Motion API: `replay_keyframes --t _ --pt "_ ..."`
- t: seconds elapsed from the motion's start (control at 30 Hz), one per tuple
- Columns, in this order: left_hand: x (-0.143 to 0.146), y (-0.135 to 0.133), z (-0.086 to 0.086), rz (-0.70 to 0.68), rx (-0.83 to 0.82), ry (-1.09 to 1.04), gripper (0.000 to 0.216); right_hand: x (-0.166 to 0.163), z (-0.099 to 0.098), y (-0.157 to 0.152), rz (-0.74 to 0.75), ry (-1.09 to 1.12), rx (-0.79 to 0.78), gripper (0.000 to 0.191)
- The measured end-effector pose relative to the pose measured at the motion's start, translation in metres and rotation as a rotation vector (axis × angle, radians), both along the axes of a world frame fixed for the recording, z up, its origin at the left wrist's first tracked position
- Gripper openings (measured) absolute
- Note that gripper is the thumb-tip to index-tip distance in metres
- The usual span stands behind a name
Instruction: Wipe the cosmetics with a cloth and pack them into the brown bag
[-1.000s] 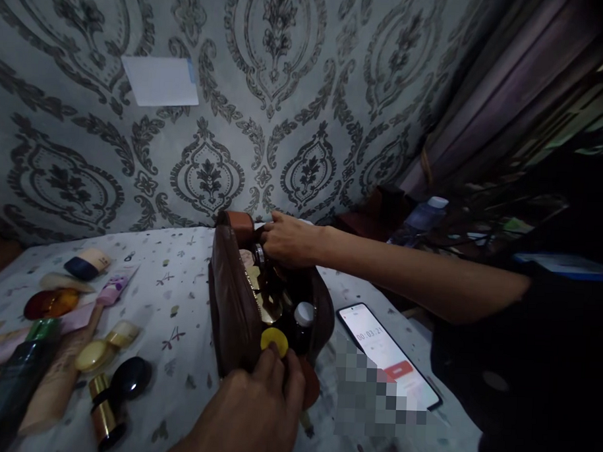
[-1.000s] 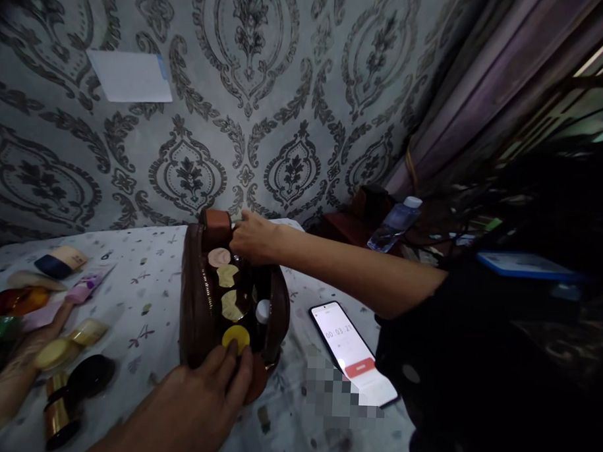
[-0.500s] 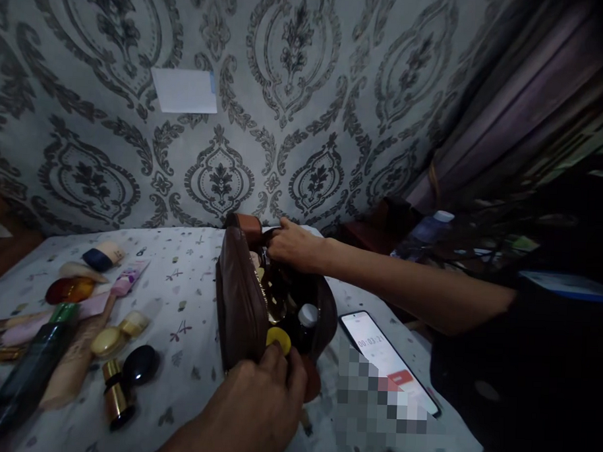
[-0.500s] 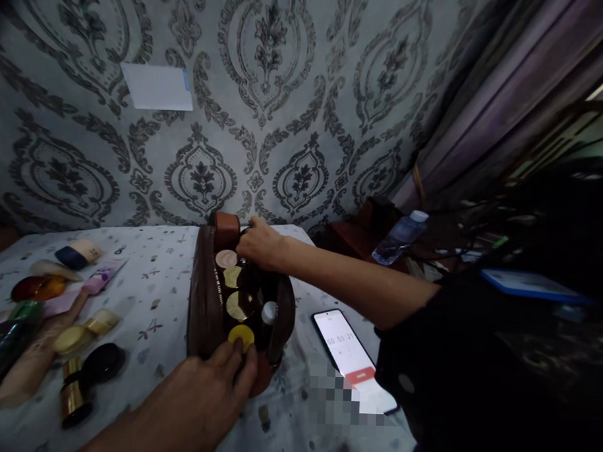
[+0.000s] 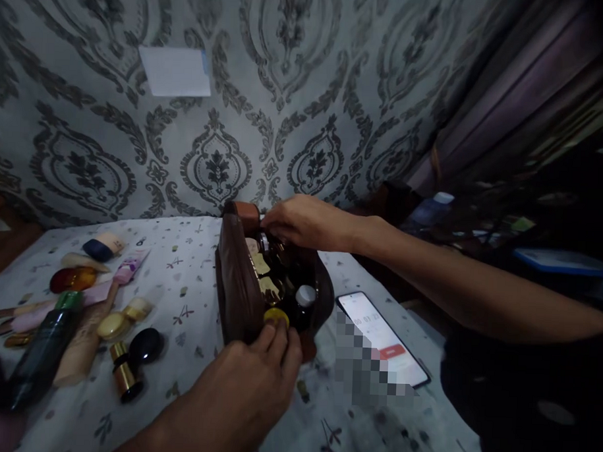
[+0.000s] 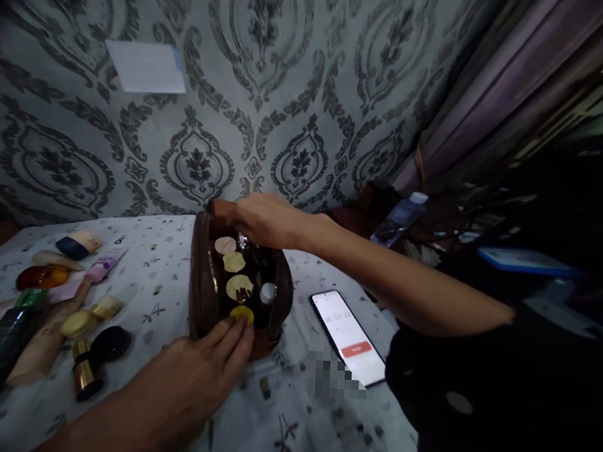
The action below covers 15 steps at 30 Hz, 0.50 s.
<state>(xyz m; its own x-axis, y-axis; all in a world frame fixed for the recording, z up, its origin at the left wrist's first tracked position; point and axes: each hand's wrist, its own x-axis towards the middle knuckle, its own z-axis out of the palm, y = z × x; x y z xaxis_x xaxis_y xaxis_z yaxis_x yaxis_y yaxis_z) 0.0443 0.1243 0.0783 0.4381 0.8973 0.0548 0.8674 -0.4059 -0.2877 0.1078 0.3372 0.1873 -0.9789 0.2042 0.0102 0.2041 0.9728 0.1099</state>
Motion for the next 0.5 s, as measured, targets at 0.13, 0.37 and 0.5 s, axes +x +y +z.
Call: replay_keyframes --t 0.13,0.37,0.5 --pt "-0.016 -0.013 0.005 -0.053 0.04 0.055 0.052 0.007 -0.014 -0.028 0.047 -0.054 -0.058 0.021" --pt "-0.038 -0.027 0.007 -0.13 0.022 0.02 0.047 0.02 -0.032 -0.048 0.21 -0.192 -0.175 0.023" --pt "-0.041 -0.028 0.008 -0.154 -0.024 -0.019 0.05 0.009 -0.046 -0.046 0.271 -0.228 -0.324 0.018"
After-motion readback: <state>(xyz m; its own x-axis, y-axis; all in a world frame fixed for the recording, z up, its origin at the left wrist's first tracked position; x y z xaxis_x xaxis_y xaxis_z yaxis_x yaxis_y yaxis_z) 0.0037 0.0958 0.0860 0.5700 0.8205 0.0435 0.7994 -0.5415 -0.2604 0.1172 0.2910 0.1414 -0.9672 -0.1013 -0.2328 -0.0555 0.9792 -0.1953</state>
